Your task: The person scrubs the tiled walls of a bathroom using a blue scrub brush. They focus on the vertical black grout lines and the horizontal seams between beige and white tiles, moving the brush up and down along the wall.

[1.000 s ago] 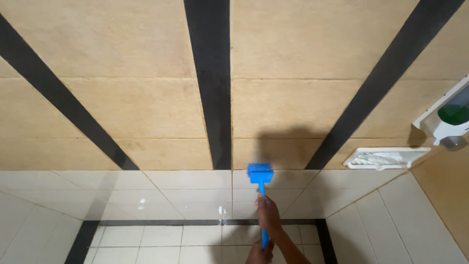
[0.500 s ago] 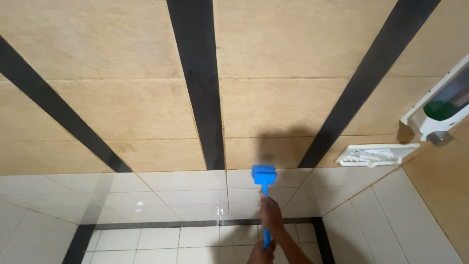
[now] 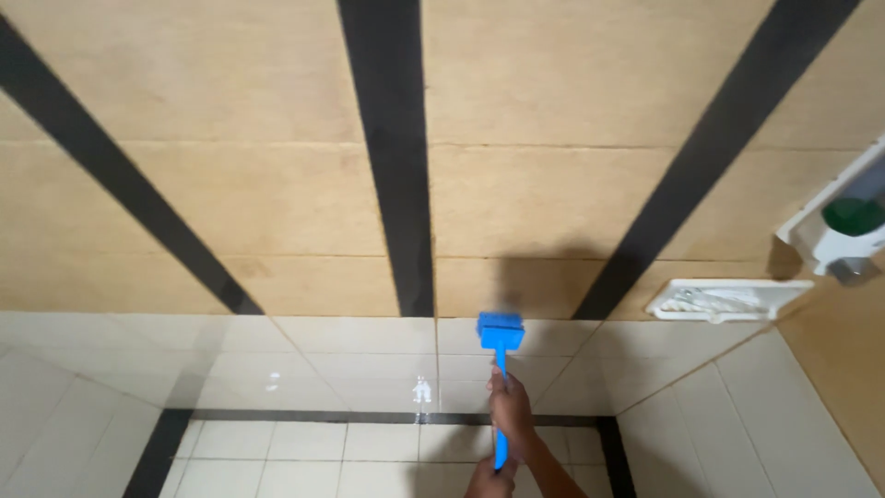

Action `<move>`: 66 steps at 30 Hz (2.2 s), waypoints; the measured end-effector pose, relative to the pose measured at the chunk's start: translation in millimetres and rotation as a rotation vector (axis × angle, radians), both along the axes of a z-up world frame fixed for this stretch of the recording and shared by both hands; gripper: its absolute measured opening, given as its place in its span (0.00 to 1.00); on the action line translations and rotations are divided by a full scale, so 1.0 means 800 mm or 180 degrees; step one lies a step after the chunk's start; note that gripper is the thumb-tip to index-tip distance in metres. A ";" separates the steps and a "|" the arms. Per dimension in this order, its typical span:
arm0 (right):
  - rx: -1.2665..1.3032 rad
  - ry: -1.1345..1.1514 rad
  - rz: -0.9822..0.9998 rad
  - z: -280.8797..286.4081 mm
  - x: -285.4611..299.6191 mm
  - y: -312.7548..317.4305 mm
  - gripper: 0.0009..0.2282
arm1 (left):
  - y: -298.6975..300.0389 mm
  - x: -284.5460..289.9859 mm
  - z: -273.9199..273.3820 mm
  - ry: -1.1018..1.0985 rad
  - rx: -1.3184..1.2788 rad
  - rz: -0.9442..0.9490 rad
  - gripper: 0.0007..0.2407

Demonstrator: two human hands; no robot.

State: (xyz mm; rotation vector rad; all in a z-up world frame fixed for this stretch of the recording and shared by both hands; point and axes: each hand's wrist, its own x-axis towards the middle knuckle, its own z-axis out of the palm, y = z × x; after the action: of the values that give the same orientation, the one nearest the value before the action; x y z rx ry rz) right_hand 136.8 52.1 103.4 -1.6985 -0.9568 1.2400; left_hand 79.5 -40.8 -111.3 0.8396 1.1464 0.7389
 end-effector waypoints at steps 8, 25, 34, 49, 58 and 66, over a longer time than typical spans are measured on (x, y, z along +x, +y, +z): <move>0.0151 0.0478 0.0283 0.023 -0.060 0.011 0.19 | 0.003 -0.069 0.128 -0.0179 -0.0154 0.0428 0.12; 0.0229 0.0340 0.0031 0.017 -0.026 0.013 0.19 | 0.021 -0.030 0.045 0.0185 0.0411 -0.0027 0.09; 0.0505 -0.0262 -0.0190 -0.015 0.048 0.014 0.22 | 0.029 0.043 -0.020 0.0240 0.0700 -0.0210 0.05; 0.0601 0.0328 -0.0415 0.039 0.124 0.021 0.19 | 0.043 0.099 0.124 0.0571 0.0922 -0.0448 0.09; 0.0571 0.0640 -0.0430 0.047 0.154 0.024 0.18 | 0.044 0.120 0.148 0.0705 0.1208 -0.0457 0.10; 0.0132 0.0359 -0.0213 0.002 0.168 0.003 0.19 | -0.005 0.135 0.119 -0.0024 0.0513 -0.0320 0.09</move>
State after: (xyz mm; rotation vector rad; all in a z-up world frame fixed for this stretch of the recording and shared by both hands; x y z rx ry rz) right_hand 270.9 54.4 105.2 -1.5982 -0.8462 1.2496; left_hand 187.4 -44.7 -16.2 1.0215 1.0397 0.7576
